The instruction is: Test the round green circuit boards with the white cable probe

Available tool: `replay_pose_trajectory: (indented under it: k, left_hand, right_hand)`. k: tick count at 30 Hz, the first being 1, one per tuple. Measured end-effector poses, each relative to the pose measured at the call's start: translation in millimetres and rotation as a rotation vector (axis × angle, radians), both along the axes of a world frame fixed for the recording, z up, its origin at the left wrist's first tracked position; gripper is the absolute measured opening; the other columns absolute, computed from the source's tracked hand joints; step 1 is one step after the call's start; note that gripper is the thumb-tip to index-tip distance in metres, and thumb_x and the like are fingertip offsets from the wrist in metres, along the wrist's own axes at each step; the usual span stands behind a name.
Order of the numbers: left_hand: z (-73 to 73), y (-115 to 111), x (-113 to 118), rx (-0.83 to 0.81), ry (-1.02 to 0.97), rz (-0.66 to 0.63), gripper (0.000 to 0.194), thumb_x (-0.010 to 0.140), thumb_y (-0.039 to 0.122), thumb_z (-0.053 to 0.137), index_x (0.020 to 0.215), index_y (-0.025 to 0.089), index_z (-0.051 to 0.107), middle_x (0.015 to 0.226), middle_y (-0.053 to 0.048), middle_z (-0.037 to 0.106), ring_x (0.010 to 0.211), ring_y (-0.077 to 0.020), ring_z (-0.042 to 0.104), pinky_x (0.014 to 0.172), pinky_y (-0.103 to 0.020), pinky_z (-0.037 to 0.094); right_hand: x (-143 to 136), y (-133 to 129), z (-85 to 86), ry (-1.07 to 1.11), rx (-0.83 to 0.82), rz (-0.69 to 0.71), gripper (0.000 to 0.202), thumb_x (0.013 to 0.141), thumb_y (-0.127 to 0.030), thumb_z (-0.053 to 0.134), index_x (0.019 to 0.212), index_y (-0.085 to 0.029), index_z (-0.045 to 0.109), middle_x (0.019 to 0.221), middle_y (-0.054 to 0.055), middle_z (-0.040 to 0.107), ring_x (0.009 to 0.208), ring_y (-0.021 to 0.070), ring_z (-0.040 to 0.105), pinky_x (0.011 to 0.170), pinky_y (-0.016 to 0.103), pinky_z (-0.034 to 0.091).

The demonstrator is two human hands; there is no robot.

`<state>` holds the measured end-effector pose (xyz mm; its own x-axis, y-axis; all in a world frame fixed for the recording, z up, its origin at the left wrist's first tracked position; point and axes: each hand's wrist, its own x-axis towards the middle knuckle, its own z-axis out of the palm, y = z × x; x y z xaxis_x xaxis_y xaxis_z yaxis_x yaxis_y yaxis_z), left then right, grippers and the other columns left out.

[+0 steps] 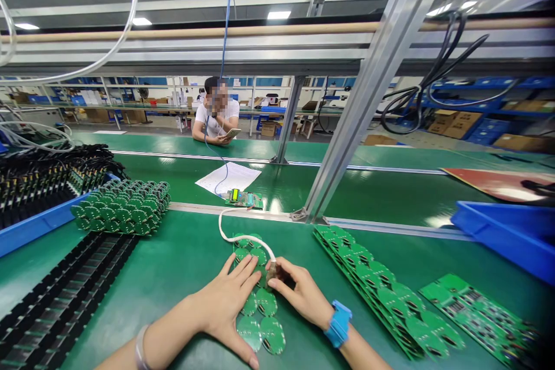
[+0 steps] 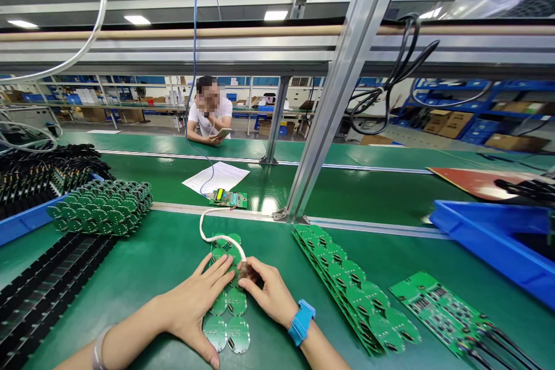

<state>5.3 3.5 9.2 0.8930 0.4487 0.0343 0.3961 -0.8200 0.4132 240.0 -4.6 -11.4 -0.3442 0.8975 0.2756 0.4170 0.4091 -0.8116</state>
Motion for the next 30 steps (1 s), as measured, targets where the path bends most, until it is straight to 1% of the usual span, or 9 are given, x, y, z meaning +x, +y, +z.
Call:
replay_pose_trajectory:
  k: [2, 7, 15, 19, 30]
  left_hand:
    - [0.3, 0.0, -0.1, -0.004, -0.004, 0.005, 0.127, 0.065, 0.084, 0.062, 0.154, 0.010, 0.012, 0.158, -0.021, 0.000, 0.145, -0.0413, 0.003, 0.116, -0.060, -0.001]
    - [1.0, 0.2, 0.2, -0.008, -0.013, 0.004, 0.125, 0.065, 0.083, 0.063, 0.154, 0.011, 0.013, 0.158, -0.020, 0.001, 0.144, -0.0424, 0.005, 0.116, -0.060, 0.000]
    - [-0.8, 0.8, 0.2, 0.012, -0.010, -0.002, 0.126, 0.065, 0.084, 0.062, 0.155, 0.011, 0.011, 0.158, -0.020, 0.000, 0.145, -0.0415, 0.005, 0.116, -0.060, -0.001]
    - [-0.9, 0.9, 0.1, 0.015, -0.009, -0.003, 0.127, 0.065, 0.084, 0.062, 0.155, 0.013, 0.008, 0.158, -0.019, 0.000, 0.144, -0.0432, 0.006, 0.116, -0.061, 0.001]
    - [-0.1, -0.5, 0.3, -0.006, -0.001, 0.000, 0.125, 0.067, 0.084, 0.060, 0.155, 0.013, 0.007, 0.158, -0.019, -0.001, 0.145, -0.0426, 0.005, 0.116, -0.060, -0.003]
  right_hand:
    - [0.1, 0.0, -0.3, 0.001, 0.006, 0.002, 0.019, 0.090, -0.039, 0.057, 0.092, -0.020, 0.059, 0.075, 0.001, 0.062, 0.067, 0.0170, 0.055, 0.065, 0.027, 0.045]
    - [0.0, -0.6, 0.1, 0.002, 0.003, -0.002, 0.019, 0.090, -0.038, 0.057, 0.090, -0.020, 0.059, 0.075, 0.001, 0.062, 0.067, 0.0171, 0.055, 0.065, 0.027, 0.045]
    - [-0.3, -0.7, -0.5, -0.012, 0.008, -0.015, 0.018, 0.089, -0.038, 0.057, 0.087, -0.020, 0.058, 0.073, 0.000, 0.059, 0.066, 0.0166, 0.053, 0.064, 0.026, 0.045]
    - [0.2, -0.4, -2.5, -0.003, 0.023, -0.018, 0.017, 0.089, -0.036, 0.058, 0.089, -0.020, 0.059, 0.073, 0.000, 0.060, 0.065, 0.0162, 0.054, 0.063, 0.026, 0.046]
    - [0.0, 0.6, -4.0, -0.003, 0.005, -0.015, 0.013, 0.089, -0.033, 0.058, 0.089, -0.020, 0.058, 0.075, 0.000, 0.059, 0.066, 0.0164, 0.054, 0.064, 0.026, 0.045]
